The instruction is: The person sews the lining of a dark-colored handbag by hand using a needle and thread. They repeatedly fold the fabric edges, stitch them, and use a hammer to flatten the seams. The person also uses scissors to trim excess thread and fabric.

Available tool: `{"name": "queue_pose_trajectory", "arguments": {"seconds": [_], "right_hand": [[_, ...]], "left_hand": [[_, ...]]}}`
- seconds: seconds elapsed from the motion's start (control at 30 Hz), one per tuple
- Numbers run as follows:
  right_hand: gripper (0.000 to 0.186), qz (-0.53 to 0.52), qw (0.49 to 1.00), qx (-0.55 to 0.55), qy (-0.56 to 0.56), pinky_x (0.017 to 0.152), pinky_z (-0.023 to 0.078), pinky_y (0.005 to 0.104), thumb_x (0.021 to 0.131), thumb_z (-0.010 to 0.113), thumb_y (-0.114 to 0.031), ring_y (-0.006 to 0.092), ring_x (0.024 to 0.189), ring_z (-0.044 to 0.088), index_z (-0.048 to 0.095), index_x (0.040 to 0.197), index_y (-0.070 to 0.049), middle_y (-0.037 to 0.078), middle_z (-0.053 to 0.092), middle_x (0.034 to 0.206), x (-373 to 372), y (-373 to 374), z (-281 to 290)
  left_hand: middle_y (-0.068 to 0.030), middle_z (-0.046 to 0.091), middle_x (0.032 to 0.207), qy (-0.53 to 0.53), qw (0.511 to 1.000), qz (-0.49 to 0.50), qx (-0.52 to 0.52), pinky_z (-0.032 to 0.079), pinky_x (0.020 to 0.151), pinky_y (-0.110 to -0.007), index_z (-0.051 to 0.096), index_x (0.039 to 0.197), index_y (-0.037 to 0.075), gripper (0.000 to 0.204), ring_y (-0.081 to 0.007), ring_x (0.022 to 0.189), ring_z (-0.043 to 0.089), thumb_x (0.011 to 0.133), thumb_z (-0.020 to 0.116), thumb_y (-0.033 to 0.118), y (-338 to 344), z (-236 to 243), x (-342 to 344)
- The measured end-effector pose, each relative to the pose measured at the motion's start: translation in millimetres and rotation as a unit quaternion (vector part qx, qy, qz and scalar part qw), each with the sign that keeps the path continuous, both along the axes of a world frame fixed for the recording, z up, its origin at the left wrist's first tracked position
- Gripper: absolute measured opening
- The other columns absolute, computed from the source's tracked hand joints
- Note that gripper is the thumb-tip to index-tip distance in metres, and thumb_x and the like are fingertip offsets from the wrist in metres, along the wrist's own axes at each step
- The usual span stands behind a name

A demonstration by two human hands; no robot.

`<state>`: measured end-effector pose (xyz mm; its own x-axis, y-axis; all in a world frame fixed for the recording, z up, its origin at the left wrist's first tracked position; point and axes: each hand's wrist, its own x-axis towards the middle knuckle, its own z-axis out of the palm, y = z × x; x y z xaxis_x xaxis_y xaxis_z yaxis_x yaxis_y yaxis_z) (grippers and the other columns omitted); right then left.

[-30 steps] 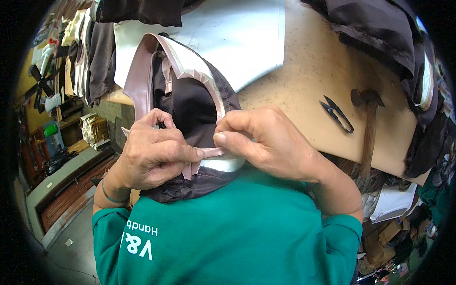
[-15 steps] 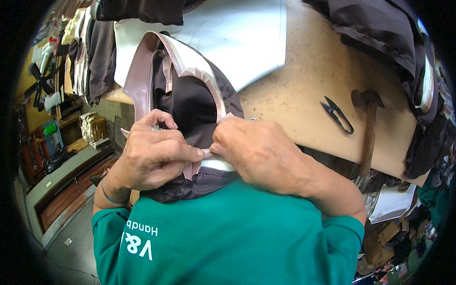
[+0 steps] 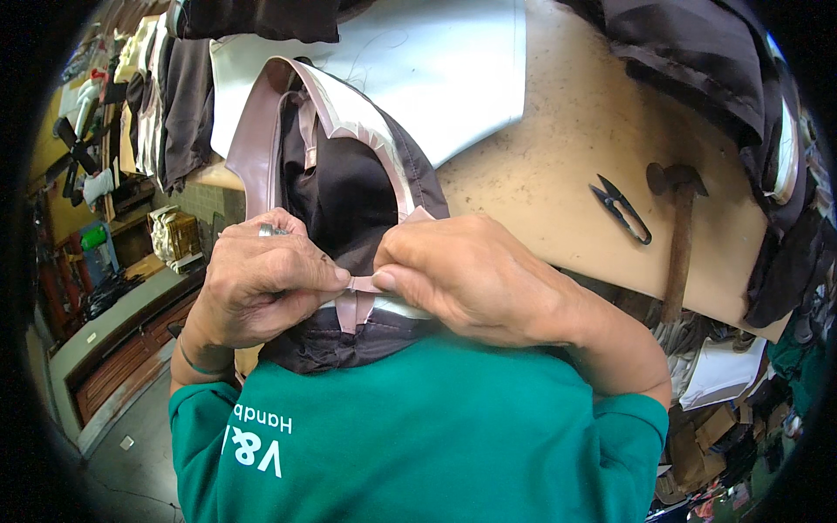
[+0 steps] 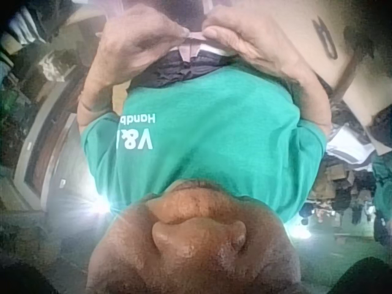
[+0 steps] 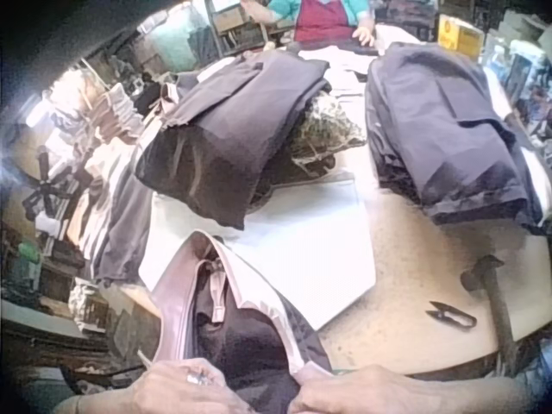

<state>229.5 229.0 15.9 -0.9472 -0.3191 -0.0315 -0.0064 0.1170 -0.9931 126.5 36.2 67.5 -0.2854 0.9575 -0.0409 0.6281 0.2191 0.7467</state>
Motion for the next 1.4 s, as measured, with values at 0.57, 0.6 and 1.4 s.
{"name": "queue_pose_trajectory", "arguments": {"seconds": [0.57,0.6,1.4], "right_hand": [[0.016,0.005,0.999,-0.009,0.035,0.050,0.039,0.0292,0.087,0.053,-0.016,0.0193,0.052,0.049,0.058,0.080,-0.002,0.008,0.051,0.061,-3.3,-4.7,-3.8],[0.017,0.009,0.999,-0.031,-0.002,0.051,0.040,0.0317,0.086,0.054,-0.018,0.0225,0.054,0.051,0.057,0.081,-0.002,0.010,0.052,0.062,-4.6,-4.3,-3.7],[0.028,0.070,0.991,-0.082,-0.084,0.046,0.041,0.0303,0.085,0.055,-0.030,0.0173,0.048,0.054,0.060,0.075,-0.004,0.007,0.054,0.054,-13.9,-9.2,-6.7]], "left_hand": [[-0.0069,0.062,0.067,0.047,0.998,-0.027,0.023,0.047,0.050,-0.027,0.062,0.080,0.005,0.019,-0.0190,0.059,0.062,0.063,0.069,0.002,-6.2,3.3,-7.9],[-0.0069,0.062,0.068,0.052,0.998,-0.034,0.028,0.048,0.051,-0.027,0.062,0.081,0.005,0.019,-0.0190,0.059,0.062,0.063,0.069,0.002,-5.0,3.5,-8.2],[-0.0093,0.061,0.064,0.094,0.994,-0.020,-0.047,0.049,0.049,-0.029,0.060,0.078,0.003,0.014,-0.0217,0.054,0.062,0.066,0.067,0.001,-8.9,13.7,-3.3]]}}
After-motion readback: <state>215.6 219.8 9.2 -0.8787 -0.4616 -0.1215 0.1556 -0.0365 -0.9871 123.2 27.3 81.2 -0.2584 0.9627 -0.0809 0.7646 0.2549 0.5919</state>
